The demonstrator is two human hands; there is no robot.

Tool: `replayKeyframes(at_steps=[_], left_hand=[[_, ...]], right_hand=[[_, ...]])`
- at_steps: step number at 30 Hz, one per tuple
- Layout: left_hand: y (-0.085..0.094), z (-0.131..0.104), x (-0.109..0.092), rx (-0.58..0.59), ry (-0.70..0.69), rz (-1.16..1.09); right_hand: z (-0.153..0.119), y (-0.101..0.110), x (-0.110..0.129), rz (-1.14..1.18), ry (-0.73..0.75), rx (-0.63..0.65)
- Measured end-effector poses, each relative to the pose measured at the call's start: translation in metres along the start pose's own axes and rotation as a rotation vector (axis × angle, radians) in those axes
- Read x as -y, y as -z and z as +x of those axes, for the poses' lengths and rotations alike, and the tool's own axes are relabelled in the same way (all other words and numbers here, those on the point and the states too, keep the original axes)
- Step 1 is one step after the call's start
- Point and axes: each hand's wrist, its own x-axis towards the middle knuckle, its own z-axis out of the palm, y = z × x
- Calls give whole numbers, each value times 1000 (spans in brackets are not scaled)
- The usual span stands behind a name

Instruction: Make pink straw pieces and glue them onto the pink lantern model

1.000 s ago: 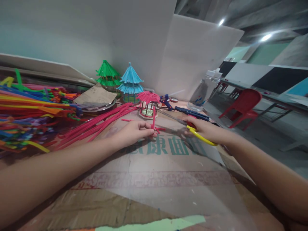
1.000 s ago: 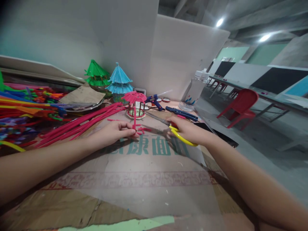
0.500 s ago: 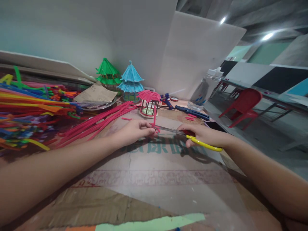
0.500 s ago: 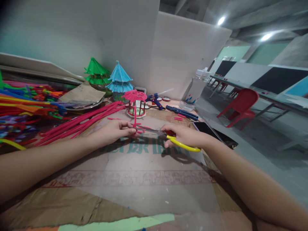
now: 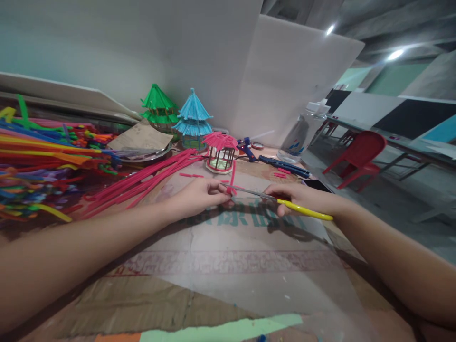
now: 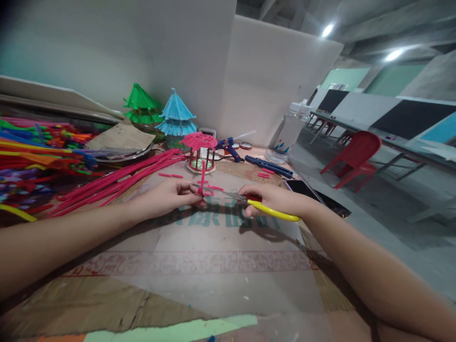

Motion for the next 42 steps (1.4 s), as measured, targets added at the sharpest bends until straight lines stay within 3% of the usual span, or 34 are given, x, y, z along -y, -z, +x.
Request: replayKeyframes(at_steps=[42], left_hand=[[2, 0, 3, -5, 12, 8]], right_hand=[[3, -2, 3, -8, -14, -23]])
